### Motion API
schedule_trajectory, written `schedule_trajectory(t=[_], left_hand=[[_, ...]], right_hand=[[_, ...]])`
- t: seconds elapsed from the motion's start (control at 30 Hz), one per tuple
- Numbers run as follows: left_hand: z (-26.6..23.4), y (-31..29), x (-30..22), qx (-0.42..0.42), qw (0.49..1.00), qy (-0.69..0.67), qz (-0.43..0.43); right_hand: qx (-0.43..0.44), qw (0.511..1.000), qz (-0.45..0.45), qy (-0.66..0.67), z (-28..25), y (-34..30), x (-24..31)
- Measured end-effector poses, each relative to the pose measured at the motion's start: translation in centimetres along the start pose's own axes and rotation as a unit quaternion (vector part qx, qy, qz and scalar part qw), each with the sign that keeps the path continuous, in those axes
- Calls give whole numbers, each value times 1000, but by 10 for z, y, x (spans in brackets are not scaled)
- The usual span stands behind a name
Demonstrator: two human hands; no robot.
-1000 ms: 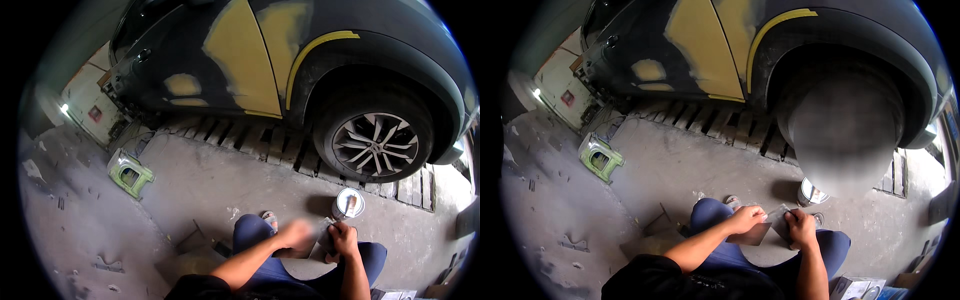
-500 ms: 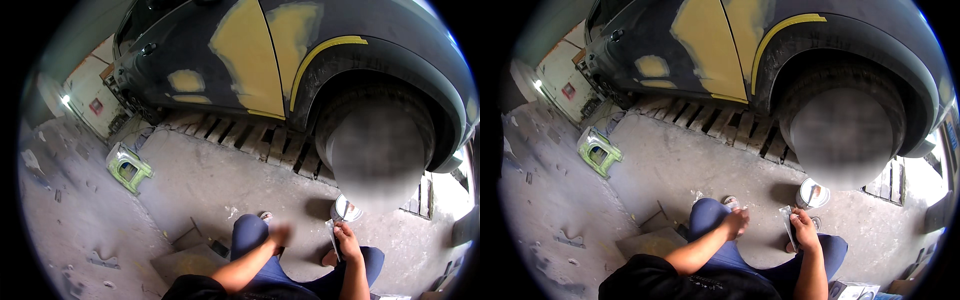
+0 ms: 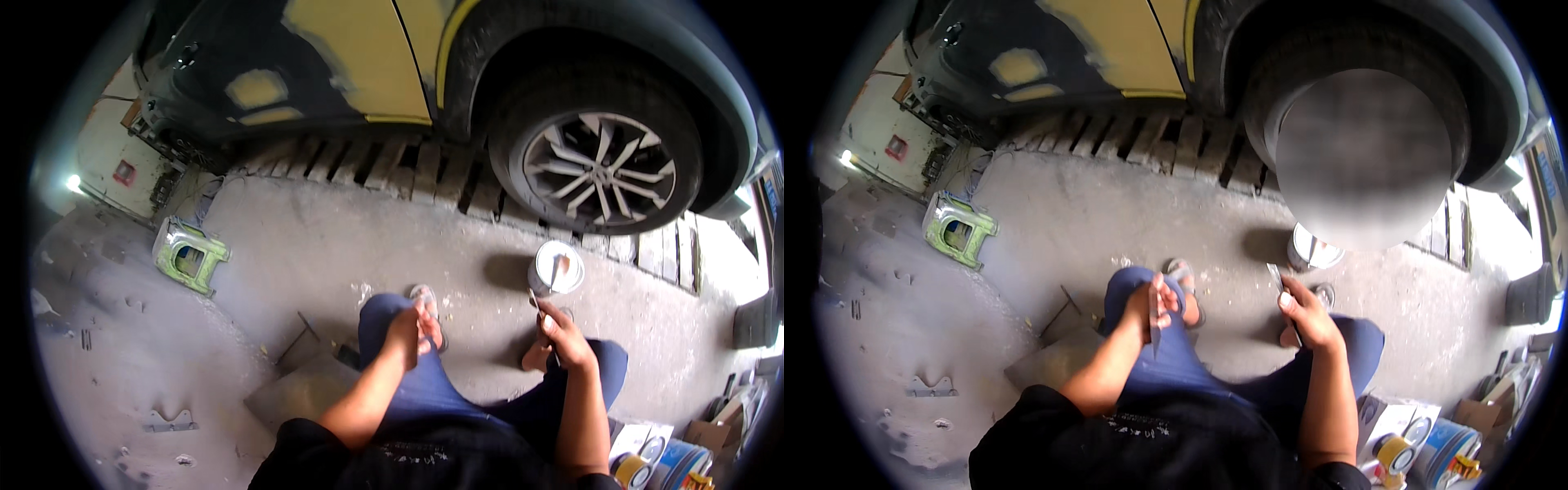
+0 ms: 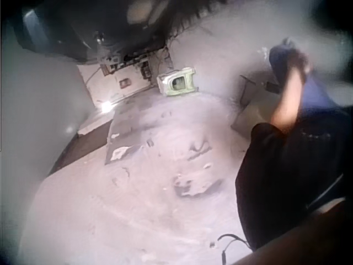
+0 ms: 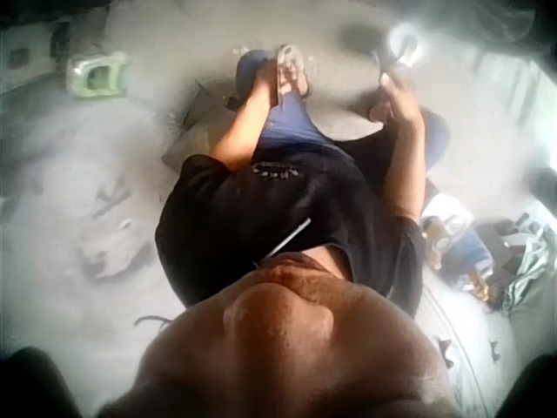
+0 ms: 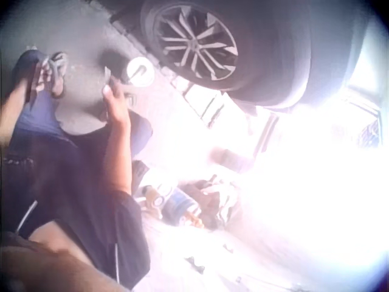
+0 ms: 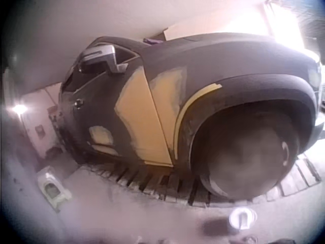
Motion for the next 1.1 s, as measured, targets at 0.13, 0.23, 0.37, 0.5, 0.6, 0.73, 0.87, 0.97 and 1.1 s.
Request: schedule_trajectory(t=[0.13, 0.23, 0.37, 0.5, 0.6, 0.73, 0.87, 0.97, 1.1], left_hand=[[-55, 5, -32, -26, 995, -3, 98], [-100, -9, -71, 129, 940, -289, 126], [-70, -79, -120, 380, 823, -338, 252], [-38, -117, -125, 520, 719, -359, 290], [-21, -138, -125, 610, 659, -335, 285], [-12, -161, -133, 645, 645, -306, 271], [-9, -171, -134, 683, 623, -267, 272], [-7, -176, -134, 689, 617, -267, 271], [-8, -171, -134, 654, 640, -296, 272]], right_hand=[[-12, 999, 19, -47, 19, -10, 23], [9, 999, -17, -28, 19, -8, 20], [44, 998, -47, -14, 22, 2, 10], [72, 995, -6, 69, 30, 8, 2], [48, 993, 39, 104, 31, 5, -3], [39, 989, 51, 132, 28, 3, -7], [28, 992, 17, 120, 33, 2, 2], [47, 997, 37, 54, 36, 2, 6], [37, 998, 39, 36, 35, 3, 6]])
Point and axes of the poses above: each hand's wrist, its own y-axis towards the middle knuckle, its own z-axis out of the palm, x = y × z, the point moved 7 cm from there along y, towards the middle knuckle, and after that the axes turned 3 degrees about y, right-handed, at the moved point
